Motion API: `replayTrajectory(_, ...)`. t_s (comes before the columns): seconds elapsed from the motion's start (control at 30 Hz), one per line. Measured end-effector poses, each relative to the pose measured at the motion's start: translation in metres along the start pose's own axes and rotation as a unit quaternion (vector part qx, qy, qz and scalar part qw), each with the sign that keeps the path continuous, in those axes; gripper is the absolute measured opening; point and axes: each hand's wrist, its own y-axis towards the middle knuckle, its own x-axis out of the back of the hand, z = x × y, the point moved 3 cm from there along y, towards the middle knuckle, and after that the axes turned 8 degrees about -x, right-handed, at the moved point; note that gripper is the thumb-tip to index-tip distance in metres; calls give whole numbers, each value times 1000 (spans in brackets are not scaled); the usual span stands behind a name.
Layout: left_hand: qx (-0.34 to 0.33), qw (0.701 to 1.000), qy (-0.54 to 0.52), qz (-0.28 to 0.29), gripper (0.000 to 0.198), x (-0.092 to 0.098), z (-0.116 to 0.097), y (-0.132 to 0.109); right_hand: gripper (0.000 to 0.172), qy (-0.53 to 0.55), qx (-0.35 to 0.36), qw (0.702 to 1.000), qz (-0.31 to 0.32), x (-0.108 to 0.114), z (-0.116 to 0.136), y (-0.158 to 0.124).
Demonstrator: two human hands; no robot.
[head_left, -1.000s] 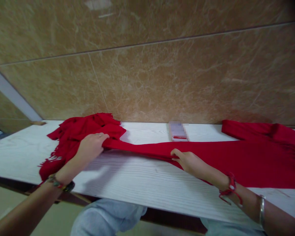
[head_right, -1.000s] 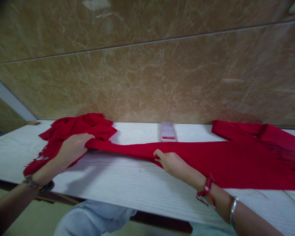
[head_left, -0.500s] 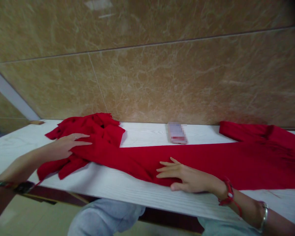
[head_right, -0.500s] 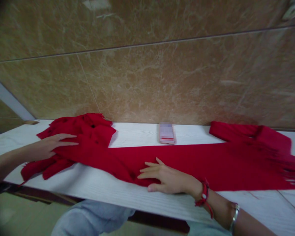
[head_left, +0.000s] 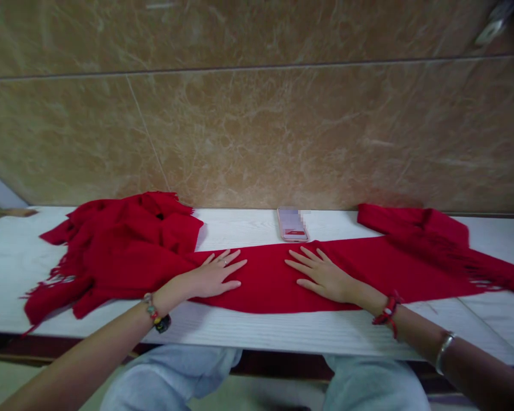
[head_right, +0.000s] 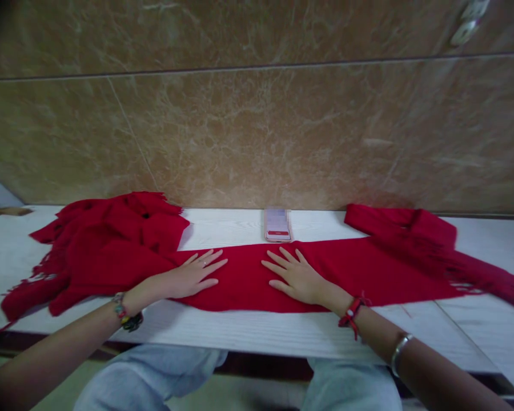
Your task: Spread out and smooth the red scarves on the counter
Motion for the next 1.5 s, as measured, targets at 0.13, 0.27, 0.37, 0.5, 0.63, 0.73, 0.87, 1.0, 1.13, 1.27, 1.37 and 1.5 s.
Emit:
replayTrajectory(0.13, 43, 995, -40, 80, 63, 3, 27, -7, 49, 0, -20, 1000, 7, 3, -11, -5)
replayTrajectory(0.27, 85, 993, -30, 80, 57, 16, 38, 7, 52, 19, -22, 999, 20, 7, -3, -4)
replayTrajectory(0.37, 113, 992, 47, -16, 45, 21, 17, 30, 50, 40, 7, 999, -7, 18, -5, -3)
replayTrajectory(0.5, 6, 991, 62, -119, 45, 13, -33, 59, 42, 21, -87, 986, -138, 45, -67, -13)
replayTrajectory(0.63, -37, 995, 21, -87, 47, -6, -44, 72, 39, -56, -203, 970, -123, 60, -155, -45)
replayTrajectory(0.73, -41, 996, 18, -75, 49, -14, -31, 78, 38, -122, -215, 969, -16, 63, -198, -66)
replayTrajectory(0.87, -29, 997, 24, -71, 50, -15, -27, 84, 36, -151, -226, 962, 36, 69, -226, -71)
replayTrajectory(1.0, -60, 994, 38, -83, 50, -8, -47, 99, 34, -157, -222, 960, 66, 72, -234, -60)
replayTrajectory(1.13, -125, 987, 37, -92, 51, 3, -72, 120, 23, -156, -234, 955, 96, 77, -239, -54)
replayTrajectory(1.27, -136, 990, 31, -37, 52, 7, -84, 137, 20, -144, -249, 953, 98, 93, -252, -65)
replayTrajectory(1.37, -131, 991, 13, -4, 53, 3, -85, 144, 15, -131, -261, 951, 103, 105, -264, -79)
replayTrajectory(1.5, -141, 990, -4, -21, 53, -2, -83, 144, 13, -124, -271, 952, 74, 117, -275, -94)
